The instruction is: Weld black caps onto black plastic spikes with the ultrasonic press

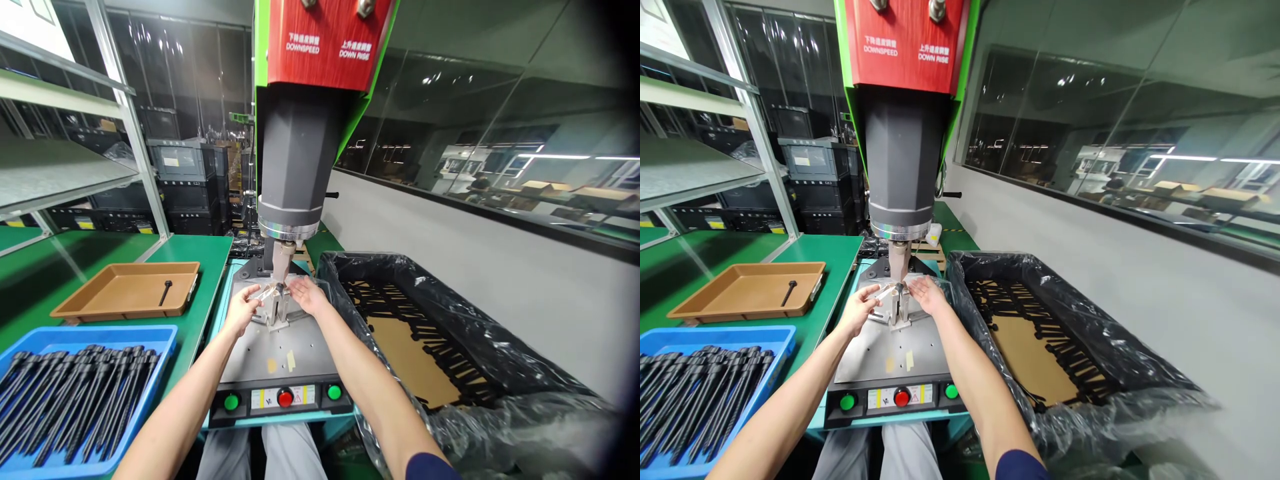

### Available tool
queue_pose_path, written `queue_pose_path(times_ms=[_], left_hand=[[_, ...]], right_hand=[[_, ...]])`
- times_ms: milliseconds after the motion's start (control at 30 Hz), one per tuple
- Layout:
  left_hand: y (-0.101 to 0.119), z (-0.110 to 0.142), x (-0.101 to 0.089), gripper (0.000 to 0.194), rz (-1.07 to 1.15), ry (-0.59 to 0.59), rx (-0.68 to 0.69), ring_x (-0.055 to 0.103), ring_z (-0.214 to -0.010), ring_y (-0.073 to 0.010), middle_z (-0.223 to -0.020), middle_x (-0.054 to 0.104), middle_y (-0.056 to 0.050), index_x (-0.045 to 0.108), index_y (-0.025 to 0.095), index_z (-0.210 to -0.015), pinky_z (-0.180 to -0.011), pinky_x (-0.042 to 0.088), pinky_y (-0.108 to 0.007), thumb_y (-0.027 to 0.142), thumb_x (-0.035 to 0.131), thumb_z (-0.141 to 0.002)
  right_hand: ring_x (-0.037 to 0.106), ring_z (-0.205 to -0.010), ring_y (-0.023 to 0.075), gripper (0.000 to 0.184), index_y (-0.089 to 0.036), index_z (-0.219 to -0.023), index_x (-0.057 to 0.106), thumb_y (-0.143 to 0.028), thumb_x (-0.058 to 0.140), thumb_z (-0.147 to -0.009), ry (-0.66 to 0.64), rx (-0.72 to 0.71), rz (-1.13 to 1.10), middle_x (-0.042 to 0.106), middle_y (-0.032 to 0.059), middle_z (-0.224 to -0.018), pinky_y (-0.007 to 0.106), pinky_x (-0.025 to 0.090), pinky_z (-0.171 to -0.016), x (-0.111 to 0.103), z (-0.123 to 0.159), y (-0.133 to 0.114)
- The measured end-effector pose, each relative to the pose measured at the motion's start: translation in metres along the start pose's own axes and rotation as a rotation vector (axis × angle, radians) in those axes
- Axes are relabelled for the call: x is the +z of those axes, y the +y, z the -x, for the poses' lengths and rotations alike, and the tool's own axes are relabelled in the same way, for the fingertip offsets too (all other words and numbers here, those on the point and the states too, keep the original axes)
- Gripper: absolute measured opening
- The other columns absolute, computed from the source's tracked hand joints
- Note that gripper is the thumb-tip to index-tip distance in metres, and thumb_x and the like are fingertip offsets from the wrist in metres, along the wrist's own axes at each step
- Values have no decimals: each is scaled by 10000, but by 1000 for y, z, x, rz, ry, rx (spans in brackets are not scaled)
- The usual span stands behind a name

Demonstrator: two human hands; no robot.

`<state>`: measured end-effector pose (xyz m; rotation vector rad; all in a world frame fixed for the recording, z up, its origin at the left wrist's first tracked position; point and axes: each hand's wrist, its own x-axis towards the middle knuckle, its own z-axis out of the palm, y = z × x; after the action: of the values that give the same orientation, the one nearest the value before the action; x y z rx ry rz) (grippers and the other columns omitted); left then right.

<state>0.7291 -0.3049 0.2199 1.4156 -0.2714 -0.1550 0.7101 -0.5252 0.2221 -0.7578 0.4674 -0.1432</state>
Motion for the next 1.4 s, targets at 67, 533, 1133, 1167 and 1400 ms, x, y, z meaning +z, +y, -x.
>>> queue_pose_path(times_ms=[67,533,1133,1167,1400], left_hand=[[0,1,1,436,18,0,-6,667,-675,-134,-1289,607,-146,666,158,-1065,-448,403,-192,145,703,-631],[6,11,-1,539,138,-15,-99,654,-634,-105,-1244,624,-156,607,181,-1183,-459,391,-177,164,718,-656],[-66,131,-81,597,-336,565,49,605,-1080,-245,-1188,627,-125,483,178,-1320,-944,473,-402,449,610,-802],[-77,144,-82,612,-381,543,17,584,-1126,-266,-1220,612,-139,480,172,-1322,-961,467,-425,458,608,-797],[-129,185,-86,702,-646,288,24,452,-1308,-319,-1408,486,-140,456,186,-1380,-1109,347,-481,454,641,-758]], right_hand=[[699,-801,192,278,-143,-964,597,-371,439,-981,-1,15,0,705,102,-848,305,555,-710,-1,0,1],[670,-709,169,373,-138,-931,599,-502,516,-923,38,92,31,664,65,-764,287,545,-671,-9,9,13],[602,-727,209,275,-188,-858,640,-449,643,-772,345,-614,803,638,67,-796,320,507,-639,-130,114,62],[612,-823,246,292,-186,-893,652,-455,600,-792,377,-748,987,650,99,-889,386,515,-745,-145,120,67],[465,-1263,313,525,-168,-1321,523,-466,469,-892,316,-824,1464,498,164,-1343,492,390,-1058,-223,136,114]])
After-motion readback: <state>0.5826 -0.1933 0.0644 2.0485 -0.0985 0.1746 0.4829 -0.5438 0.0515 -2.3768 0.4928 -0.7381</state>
